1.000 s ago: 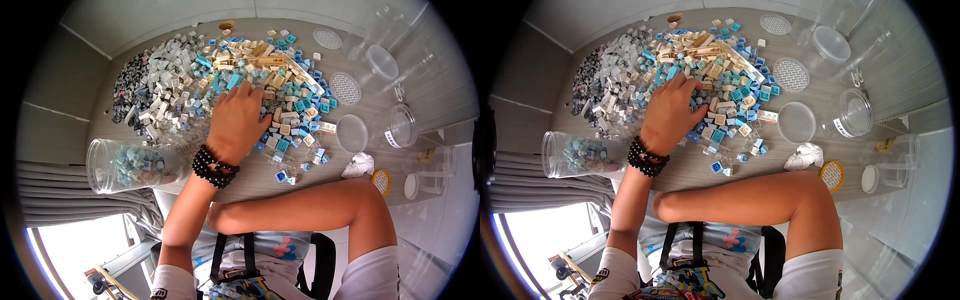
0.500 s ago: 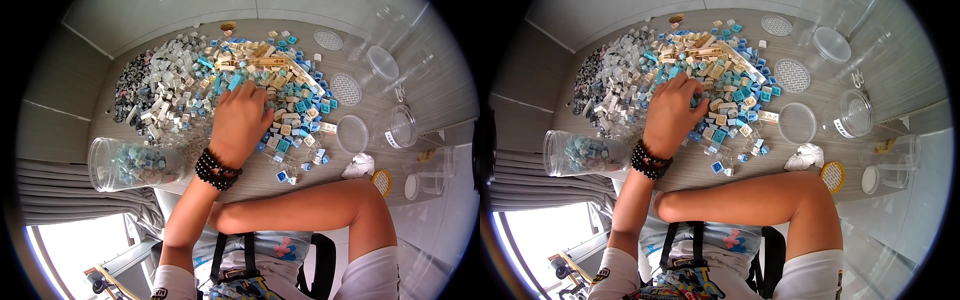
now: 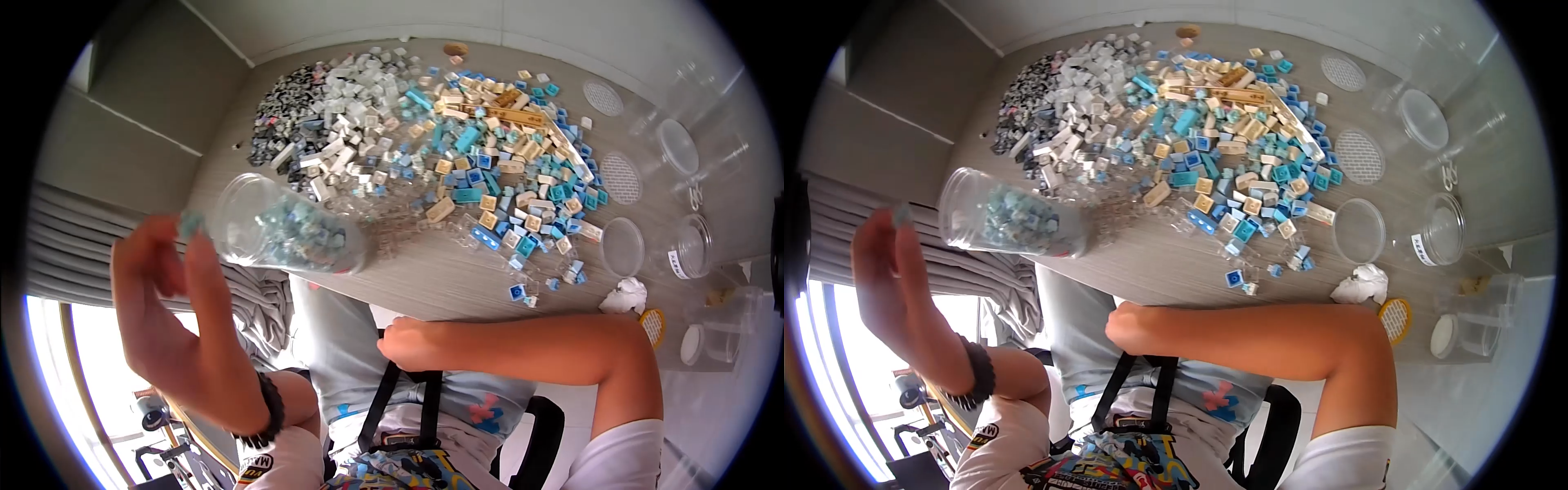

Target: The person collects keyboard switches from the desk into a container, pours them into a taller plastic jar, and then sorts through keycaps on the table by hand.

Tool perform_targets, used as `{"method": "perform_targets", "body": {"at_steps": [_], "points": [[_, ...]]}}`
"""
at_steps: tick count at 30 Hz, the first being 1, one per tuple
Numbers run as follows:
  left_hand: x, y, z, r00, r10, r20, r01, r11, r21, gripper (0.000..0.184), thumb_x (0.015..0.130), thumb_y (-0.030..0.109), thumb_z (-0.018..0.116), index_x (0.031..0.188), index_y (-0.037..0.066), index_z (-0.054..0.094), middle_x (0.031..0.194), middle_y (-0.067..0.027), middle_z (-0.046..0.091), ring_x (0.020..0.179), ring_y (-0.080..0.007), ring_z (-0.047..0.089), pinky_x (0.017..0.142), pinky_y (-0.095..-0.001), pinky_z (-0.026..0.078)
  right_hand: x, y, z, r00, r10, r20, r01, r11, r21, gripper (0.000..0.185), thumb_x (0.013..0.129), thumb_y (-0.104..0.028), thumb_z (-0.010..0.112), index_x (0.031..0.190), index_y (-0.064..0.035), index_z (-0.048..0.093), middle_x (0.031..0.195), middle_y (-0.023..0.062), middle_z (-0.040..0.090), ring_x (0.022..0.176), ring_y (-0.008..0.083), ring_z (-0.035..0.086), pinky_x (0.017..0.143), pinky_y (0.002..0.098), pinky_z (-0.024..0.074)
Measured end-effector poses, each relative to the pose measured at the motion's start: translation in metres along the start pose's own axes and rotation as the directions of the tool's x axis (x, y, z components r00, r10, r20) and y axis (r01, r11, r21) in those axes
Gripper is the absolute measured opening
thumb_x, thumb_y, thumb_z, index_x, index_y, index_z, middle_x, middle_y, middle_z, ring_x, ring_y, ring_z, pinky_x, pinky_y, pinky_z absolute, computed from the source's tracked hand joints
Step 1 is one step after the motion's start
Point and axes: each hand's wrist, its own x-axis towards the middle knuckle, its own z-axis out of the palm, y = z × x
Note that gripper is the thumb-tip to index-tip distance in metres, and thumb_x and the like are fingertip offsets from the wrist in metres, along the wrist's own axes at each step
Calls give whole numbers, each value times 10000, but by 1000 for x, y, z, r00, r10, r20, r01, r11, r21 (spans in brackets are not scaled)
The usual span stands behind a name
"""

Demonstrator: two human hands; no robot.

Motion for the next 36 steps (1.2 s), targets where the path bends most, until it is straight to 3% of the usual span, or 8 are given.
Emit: {"method": "perform_targets", "body": {"at_steps": [9,12,15,23,26,30,32,36], "points": [[0,-31,-2,998,-55,-44,62,982,179,211,911,125,713,1103,41,700,734,33,504,683,-79,416,666,-253,322,3,11,17,995,-78,-68,81,996,43,124,828,-104,602,847,-2,669,811,199,697,819,382,685,769,489,531],[-24,-3,18,993,26,-114,-49,977,-207,160,881,71,708,1033,24,693,763,15,583,672,-101,482,613,-256,338,-1,8,6,997,-72,-39,74,996,47,117,833,-123,624,845,-16,670,808,196,695,814,375,684,766,484,531],[-38,12,49,837,448,316,-342,877,-337,239,793,56,746,1025,44,685,799,-46,604,658,-201,546,594,-328,403,3,8,20,998,19,-52,-11,989,149,107,816,-125,650,853,-37,698,827,186,705,833,356,694,764,467,541],[-62,18,175,784,347,515,-168,917,-363,159,831,89,749,975,68,685,741,-66,555,651,-247,563,639,-378,459,46,2,45,934,358,13,-340,873,349,302,687,-222,833,967,-111,811,1072,76,764,989,278,722,775,415,582],[-64,25,193,766,363,531,-214,922,-323,197,835,146,758,999,64,686,843,-78,600,762,-273,612,730,-399,490,52,-1,33,975,7,224,46,972,-229,365,648,-270,876,984,-140,814,1122,61,754,1004,267,718,798,406,580],[-72,26,205,708,389,590,-270,920,-283,217,821,167,759,992,58,682,974,-81,610,927,-294,619,850,-421,492,14,-1,34,956,289,50,-230,634,739,404,999,-299,440,1254,-30,598,1118,119,689,913,258,663,769,383,544],[-75,25,208,694,396,602,-300,918,-258,195,811,136,750,976,59,681,948,-85,604,920,-294,622,848,-426,494,6,-5,23,927,371,59,-217,400,890,440,1086,-307,331,1322,-2,545,1117,133,673,890,255,649,761,377,535],[-78,23,210,701,379,604,-273,925,-264,174,805,114,742,959,64,680,937,-87,602,913,-295,620,836,-428,497,10,-2,18,921,333,200,-327,383,864,430,1078,-283,314,1301,-3,552,1094,129,676,854,237,643,744,381,533]]}}
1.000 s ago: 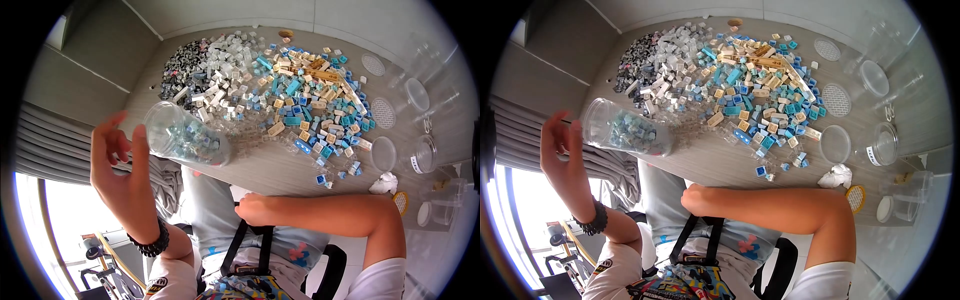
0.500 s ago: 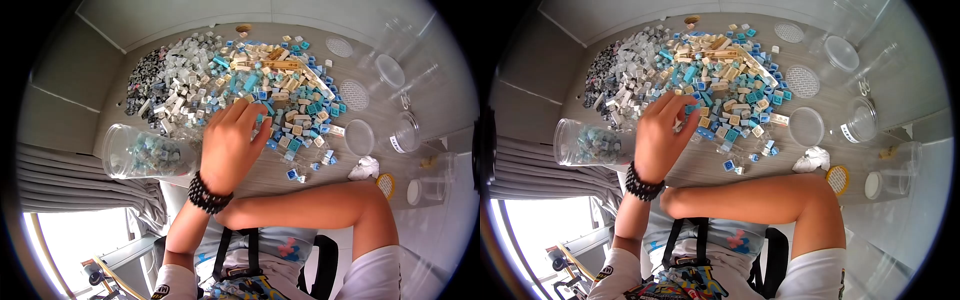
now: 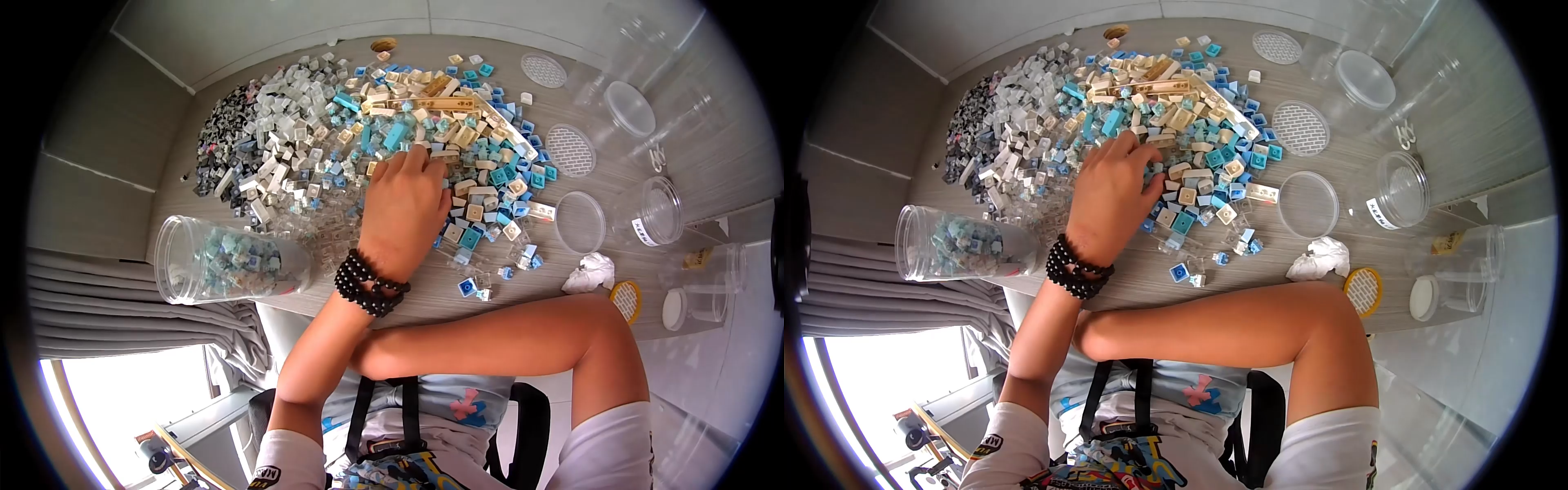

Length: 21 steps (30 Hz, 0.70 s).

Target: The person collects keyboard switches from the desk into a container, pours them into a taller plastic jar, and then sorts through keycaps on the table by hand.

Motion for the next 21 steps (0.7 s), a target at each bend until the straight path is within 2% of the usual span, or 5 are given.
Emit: {"method": "perform_targets", "body": {"at_steps": [6,11,14,16,21], "points": [[-11,16,-41,994,-7,-112,0,998,-65,189,806,90,758,986,79,699,855,-76,575,817,-285,594,766,-395,497,9,7,5,986,-165,8,161,953,-257,304,962,-206,453,1123,-22,633,1011,149,700,847,273,672,739,399,546],[-61,31,-130,941,-66,-333,68,998,-5,311,723,51,831,1020,79,742,789,-12,562,688,-167,498,633,-317,413,-2,-1,-5,936,-323,141,316,593,-741,202,864,-142,569,974,-37,701,942,165,720,841,303,695,735,414,557],[-98,17,-178,804,-105,-585,234,961,149,332,716,78,854,1029,45,750,767,16,557,660,-124,431,592,-280,340,-12,-4,-12,918,-355,178,342,478,-809,142,806,-104,638,885,-46,741,900,175,731,837,321,710,732,423,563],[-108,-5,-196,732,-191,-654,379,912,157,265,755,40,826,1008,18,748,751,13,498,656,-106,390,593,-256,304,-13,-4,-16,908,-373,190,355,444,-823,105,767,-78,684,826,-52,768,872,181,739,835,333,719,730,429,568],[-115,-38,-211,768,-247,-591,470,844,258,204,871,149,787,1065,86,774,725,46,459,654,-73,379,604,-245,312,-5,4,-14,891,-380,247,393,379,-838,147,789,-125,664,868,-3,645,829,202,695,823,373,686,732,474,542]]}}
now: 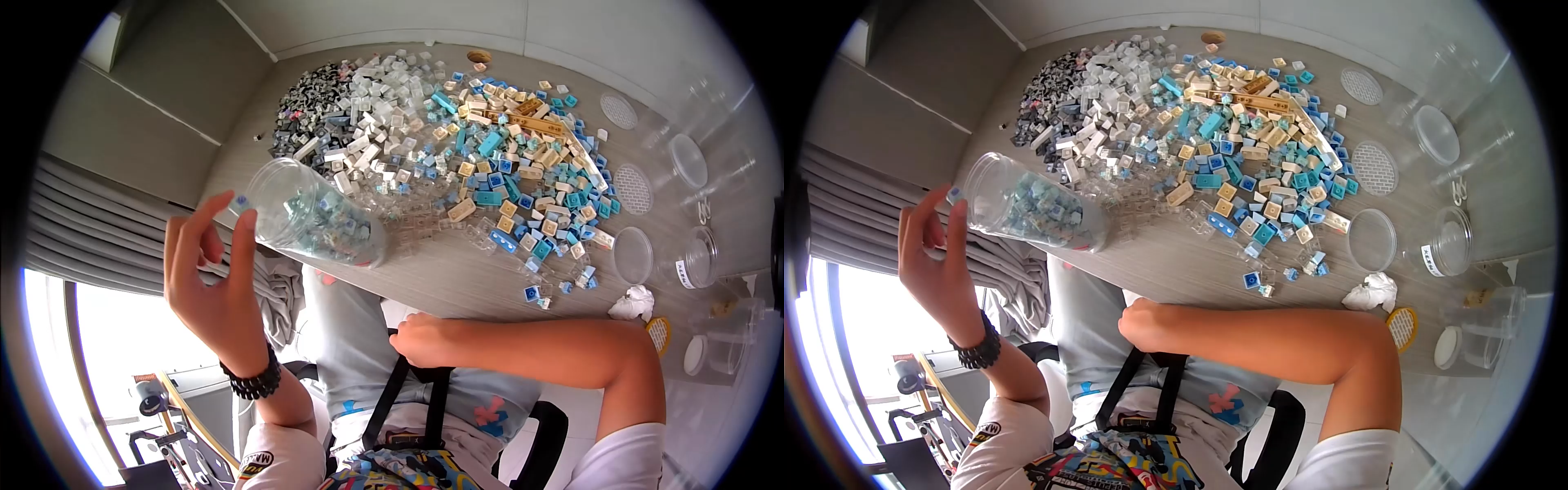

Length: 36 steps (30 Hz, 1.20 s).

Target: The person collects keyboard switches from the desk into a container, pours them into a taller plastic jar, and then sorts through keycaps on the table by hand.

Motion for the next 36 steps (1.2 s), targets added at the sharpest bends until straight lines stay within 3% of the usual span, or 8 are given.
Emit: {"method": "perform_targets", "body": {"at_steps": [5,9,11,13,17,21,27,36], "points": [[16,3,-5,985,-38,-168,40,999,8,209,889,155,774,1087,89,780,703,48,460,616,-53,361,565,-230,288,1,-1,-2,1000,-6,-29,7,999,31,143,810,-130,651,872,-1,646,811,192,690,810,367,688,745,475,539],[13,39,2,965,-76,-252,61,996,-65,210,786,36,819,993,36,782,694,41,466,613,-74,380,562,-239,300,2,0,0,999,13,-45,-11,999,52,150,805,-130,657,884,-4,656,827,196,698,827,373,692,754,470,544],[-4,67,17,993,-2,-121,-35,951,-306,217,743,-1,810,951,52,780,683,19,518,604,-103,417,567,-269,341,4,1,4,1000,25,19,-25,1000,9,169,819,-151,659,913,-9,666,872,206,707,863,381,695,786,464,549],[-21,97,37,977,150,150,-65,884,-462,229,732,9,795,950,70,763,718,-17,553,625,-163,486,604,-320,399,7,-3,-11,994,23,106,-23,1000,-6,162,816,-149,657,913,-24,690,917,203,717,893,380,697,812,463,553],[-27,128,114,879,364,307,-179,850,-495,157,811,70,768,965,76,733,742,-52,544,688,-220,562,662,-343,453,51,-3,32,996,69,64,-64,994,-84,199,742,-170,737,907,-60,747,946,161,739,921,340,710,791,445,568],[-29,142,174,868,388,309,-177,824,-538,134,819,118,765,933,67,720,770,-59,593,702,-247,589,706,-381,465,126,23,126,992,114,-54,-121,983,-136,252,667,-191,818,900,-96,804,976,118,761,950,301,722,770,428,584],[-39,145,205,764,443,469,-102,801,-590,168,777,101,777,926,72,704,787,-63,610,758,-256,631,750,-406,478,70,6,61,993,108,55,-101,989,-106,257,679,-204,807,907,-88,784,991,127,750,962,301,712,782,431,578],[-46,145,206,783,477,399,-205,804,-558,184,776,105,763,935,79,672,828,-50,616,785,-257,631,773,-399,471,27,0,23,996,72,56,-68,996,-57,214,746,-184,739,914,-51,733,946,162,729,919,335,703,778,452,564]]}}
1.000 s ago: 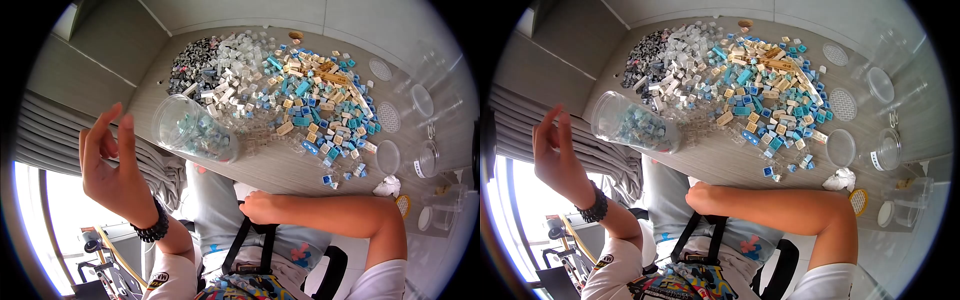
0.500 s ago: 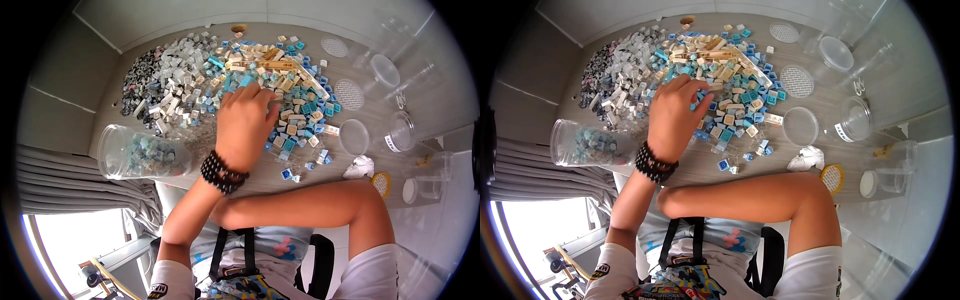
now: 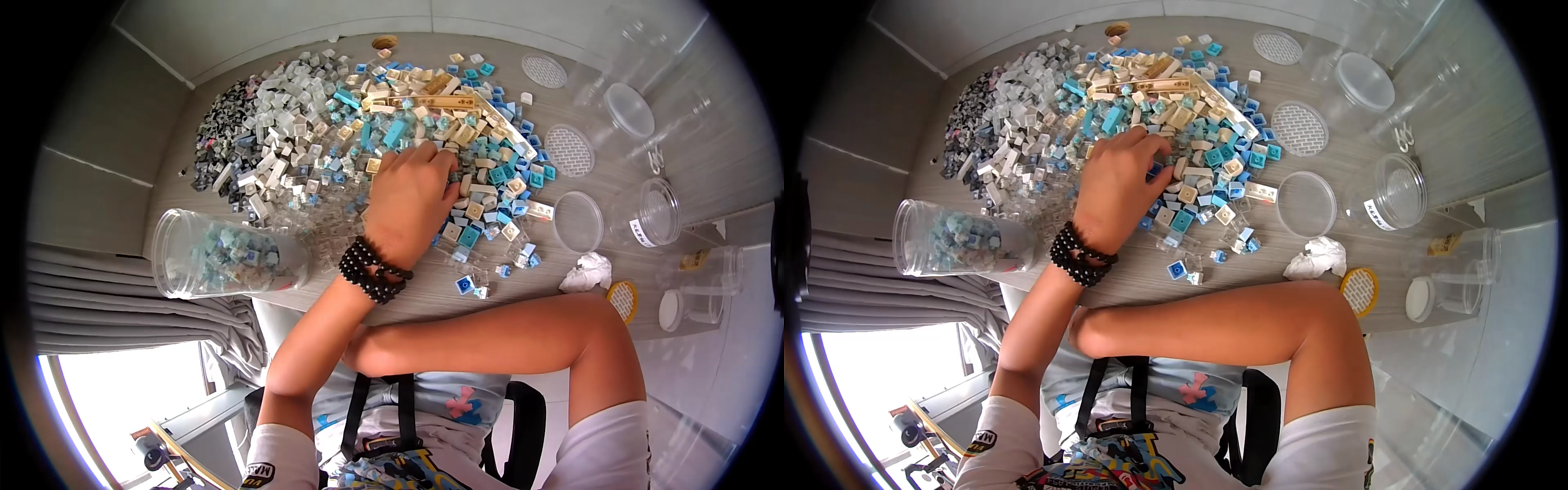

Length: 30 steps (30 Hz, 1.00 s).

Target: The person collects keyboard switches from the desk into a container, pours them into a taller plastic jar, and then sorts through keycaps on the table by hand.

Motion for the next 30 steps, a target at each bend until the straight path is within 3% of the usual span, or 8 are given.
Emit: {"method": "perform_targets", "body": {"at_steps": [7,9,10,12,15,23,29,30], "points": [[-26,34,-64,983,12,-181,-16,1000,-24,208,759,101,805,915,106,667,786,-17,559,689,-209,558,706,-371,420,-19,0,-17,999,-45,-10,45,998,36,190,797,-168,685,919,-23,693,911,189,712,886,362,696,774,469,554],[-51,51,-116,965,1,-263,10,999,40,292,705,90,869,948,116,709,757,14,552,651,-136,507,651,-307,407,-24,0,-23,998,-65,-18,66,997,43,185,812,-164,670,921,-15,682,901,197,708,876,370,693,774,473,551],[-66,58,-138,946,-75,-315,91,995,38,348,640,139,891,946,112,727,761,1,549,683,-171,520,637,-321,373,-26,1,-24,997,-74,-23,75,996,48,182,819,-161,662,922,-11,676,896,201,705,872,374,692,773,476,550],[-87,46,-177,874,-6,-487,83,987,136,415,582,40,912,957,85,740,779,31,591,587,-110,444,569,-271,345,-29,3,-24,995,-87,-44,90,994,54,179,834,-157,647,923,-3,665,886,209,701,862,381,690,772,480,547],[-95,20,-207,701,-189,-688,371,920,125,222,742,35,835,930,37,719,727,28,473,631,-83,391,585,-245,309,-28,8,-15,987,-94,-132,102,993,54,193,837,-176,658,921,-2,657,850,199,689,833,378,688,750,485,543],[-103,-13,-221,647,-291,-705,491,867,92,169,804,52,811,953,52,731,703,45,424,649,-71,367,625,-238,299,-27,6,-15,991,-57,-120,63,997,49,183,828,-174,662,905,-8,654,824,179,686,807,368,687,732,479,543],[-93,4,-213,554,-250,-794,427,904,13,143,830,0,775,959,15,716,728,39,454,651,-68,364,611,-232,295,-30,5,-20,989,-64,-137,76,994,85,176,830,-165,654,911,-9,662,832,186,691,833,375,693,742,487,544],[-88,10,-205,556,-201,-807,280,959,-46,129,837,-43,743,952,-1,702,732,33,482,651,-71,371,608,-230,301,-32,4,-22,990,-63,-123,77,991,107,170,828,-162,652,909,-13,665,836,191,695,838,380,694,744,490,543]]}}
